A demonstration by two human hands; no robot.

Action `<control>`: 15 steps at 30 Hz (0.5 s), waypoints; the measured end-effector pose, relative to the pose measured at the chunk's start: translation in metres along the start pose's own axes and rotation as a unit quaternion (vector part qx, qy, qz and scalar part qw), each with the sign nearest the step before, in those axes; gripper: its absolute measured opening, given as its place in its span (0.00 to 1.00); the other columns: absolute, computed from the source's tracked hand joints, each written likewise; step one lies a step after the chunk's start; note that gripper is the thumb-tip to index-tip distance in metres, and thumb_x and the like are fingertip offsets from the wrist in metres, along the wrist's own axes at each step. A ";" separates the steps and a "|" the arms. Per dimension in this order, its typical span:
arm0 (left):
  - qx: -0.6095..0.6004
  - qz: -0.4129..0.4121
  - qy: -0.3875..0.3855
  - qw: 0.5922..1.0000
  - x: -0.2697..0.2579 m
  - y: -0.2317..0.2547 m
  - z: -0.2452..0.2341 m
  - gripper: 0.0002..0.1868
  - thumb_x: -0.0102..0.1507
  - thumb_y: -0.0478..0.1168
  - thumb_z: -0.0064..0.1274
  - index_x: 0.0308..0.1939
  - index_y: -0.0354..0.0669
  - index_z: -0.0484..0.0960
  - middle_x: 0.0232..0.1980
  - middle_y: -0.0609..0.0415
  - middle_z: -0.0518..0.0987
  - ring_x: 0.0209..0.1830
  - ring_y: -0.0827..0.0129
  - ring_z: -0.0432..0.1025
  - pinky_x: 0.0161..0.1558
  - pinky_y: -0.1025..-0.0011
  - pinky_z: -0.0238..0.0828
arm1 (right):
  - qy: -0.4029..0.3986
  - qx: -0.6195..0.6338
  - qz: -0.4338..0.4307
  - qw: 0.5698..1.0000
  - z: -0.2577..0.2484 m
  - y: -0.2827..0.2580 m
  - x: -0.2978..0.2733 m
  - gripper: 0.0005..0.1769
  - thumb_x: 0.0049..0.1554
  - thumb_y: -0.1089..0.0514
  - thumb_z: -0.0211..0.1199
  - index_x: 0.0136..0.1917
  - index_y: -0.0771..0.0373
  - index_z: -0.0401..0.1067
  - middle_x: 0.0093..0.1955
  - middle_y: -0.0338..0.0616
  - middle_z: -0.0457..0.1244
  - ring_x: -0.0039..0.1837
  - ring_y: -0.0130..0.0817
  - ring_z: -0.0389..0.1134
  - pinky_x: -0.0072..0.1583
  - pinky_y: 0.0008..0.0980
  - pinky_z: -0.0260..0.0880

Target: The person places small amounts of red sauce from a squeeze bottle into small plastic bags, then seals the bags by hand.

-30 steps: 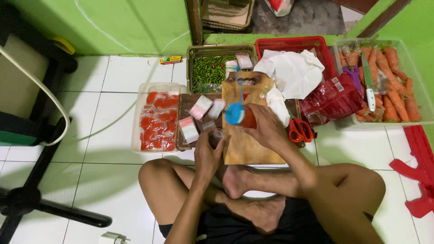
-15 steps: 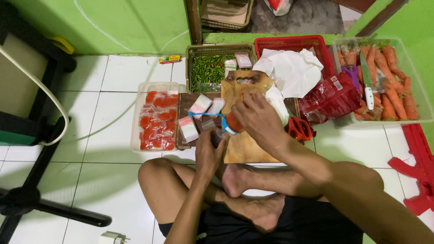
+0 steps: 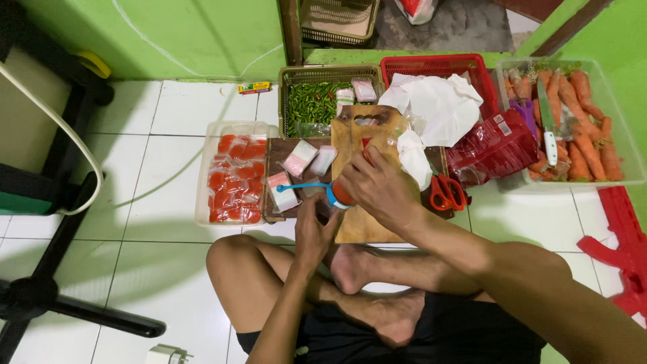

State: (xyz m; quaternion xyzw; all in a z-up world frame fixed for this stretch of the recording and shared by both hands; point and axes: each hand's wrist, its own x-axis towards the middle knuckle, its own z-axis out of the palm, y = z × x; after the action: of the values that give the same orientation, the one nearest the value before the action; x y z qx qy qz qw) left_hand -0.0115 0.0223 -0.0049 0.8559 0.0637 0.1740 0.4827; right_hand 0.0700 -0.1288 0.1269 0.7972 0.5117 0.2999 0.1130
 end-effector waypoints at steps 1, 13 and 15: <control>0.000 0.000 0.001 1.000 0.000 0.000 0.000 0.26 0.55 0.44 0.65 0.55 0.46 0.74 0.46 0.50 0.77 0.50 0.53 0.74 0.54 0.61 0.70 | 0.001 0.000 -0.001 1.000 0.002 0.001 0.000 0.02 0.52 0.69 0.58 0.40 0.65 0.70 0.38 0.51 0.60 0.53 0.54 0.60 0.61 0.52 0.58; -0.015 0.050 0.036 0.998 0.002 0.009 -0.002 0.24 0.56 0.40 0.65 0.54 0.42 0.74 0.41 0.47 0.76 0.43 0.53 0.74 0.48 0.61 0.72 | 0.021 -0.010 0.006 1.000 0.002 0.004 0.000 0.06 0.50 0.68 0.59 0.34 0.60 0.68 0.33 0.46 0.58 0.47 0.48 0.59 0.57 0.46 0.60; -0.012 0.059 0.041 0.997 0.001 0.006 0.000 0.24 0.56 0.40 0.66 0.54 0.43 0.75 0.41 0.49 0.76 0.42 0.55 0.74 0.47 0.62 0.72 | 0.021 0.002 0.011 1.000 0.002 0.004 -0.001 0.06 0.50 0.69 0.59 0.34 0.60 0.69 0.32 0.46 0.58 0.46 0.47 0.59 0.56 0.46 0.60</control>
State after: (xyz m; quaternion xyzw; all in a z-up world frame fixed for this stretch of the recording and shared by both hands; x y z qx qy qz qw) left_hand -0.0112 0.0194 0.0009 0.8444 0.0311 0.2380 0.4789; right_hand 0.0739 -0.1315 0.1268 0.7967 0.5055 0.3166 0.0971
